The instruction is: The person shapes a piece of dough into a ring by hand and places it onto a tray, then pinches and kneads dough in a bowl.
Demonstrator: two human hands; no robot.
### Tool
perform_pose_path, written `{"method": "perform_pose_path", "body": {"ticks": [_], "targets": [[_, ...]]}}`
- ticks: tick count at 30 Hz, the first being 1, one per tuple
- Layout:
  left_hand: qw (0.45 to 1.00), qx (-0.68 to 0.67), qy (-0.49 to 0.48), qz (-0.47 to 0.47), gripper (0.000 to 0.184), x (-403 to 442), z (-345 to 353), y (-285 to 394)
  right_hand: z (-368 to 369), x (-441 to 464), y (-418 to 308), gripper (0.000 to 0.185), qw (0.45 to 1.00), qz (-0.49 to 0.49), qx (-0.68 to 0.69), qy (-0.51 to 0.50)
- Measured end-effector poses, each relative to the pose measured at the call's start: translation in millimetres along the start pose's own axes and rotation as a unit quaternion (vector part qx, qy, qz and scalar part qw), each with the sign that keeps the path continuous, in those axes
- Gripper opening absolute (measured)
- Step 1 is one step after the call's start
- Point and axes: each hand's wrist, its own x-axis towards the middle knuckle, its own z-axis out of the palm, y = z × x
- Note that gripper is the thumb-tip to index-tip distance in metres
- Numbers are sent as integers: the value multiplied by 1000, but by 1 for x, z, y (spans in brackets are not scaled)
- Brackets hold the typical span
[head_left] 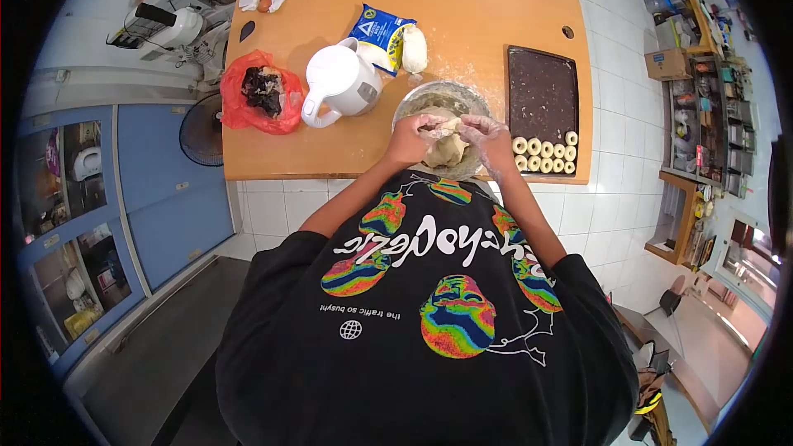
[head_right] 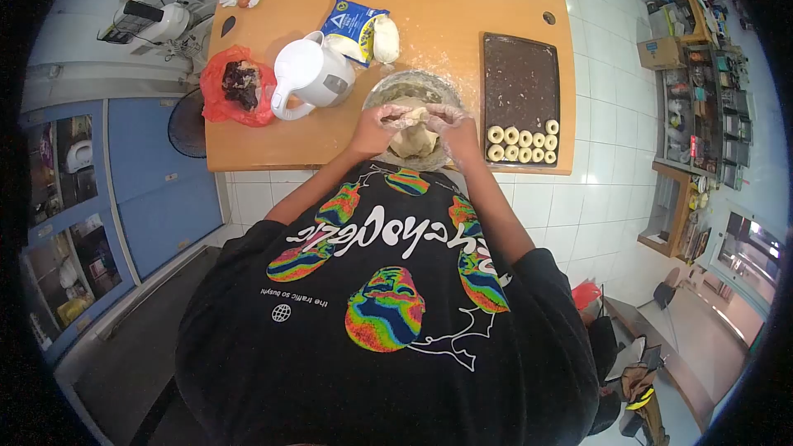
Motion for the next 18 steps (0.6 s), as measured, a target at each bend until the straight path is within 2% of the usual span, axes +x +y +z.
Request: {"method": "perform_pose_path", "body": {"ticks": [1, 3, 4, 6, 7, 9, 12, 13, 15, 18], "targets": [[1000, -2, 7, -18, 29, 0, 0, 7, 2, 1, -1, 26, 1000, -2, 0, -1], [999, -3, 17, -36, 29, 0, -1, 19, 7, 2, -1, 22, 992, -63, -109, 3], [997, 41, 48, -53, 30, 0, -1, 23, 9, 2, -1, 22, 992, -64, -108, 2], [991, 85, 78, -68, 31, 0, -1, 18, 12, 3, 2, 20, 979, -160, -125, -15], [992, 65, 92, -60, 31, 0, 1, 9, 12, 4, 5, 20, 979, -162, -124, -13], [992, 45, 104, -48, 31, 3, 3, 3, 13, 6, 6, 19, 994, -108, -18, -24], [995, -16, 72, -70, 32, 0, 0, 8, 17, -2, 2, 21, 995, -88, 39, 11], [997, -3, 48, -55, 32, 0, 0, 8, 15, -2, 4, 21, 995, -87, 38, 10], [999, 9, 26, -43, 32, -2, 1, 6, 10, 0, 10, 25, 990, -84, -113, 26], [998, 8, -15, -54, 33, 0, 2, 2, 9, 5, 12, 23, 994, -89, -44, 35]]}}
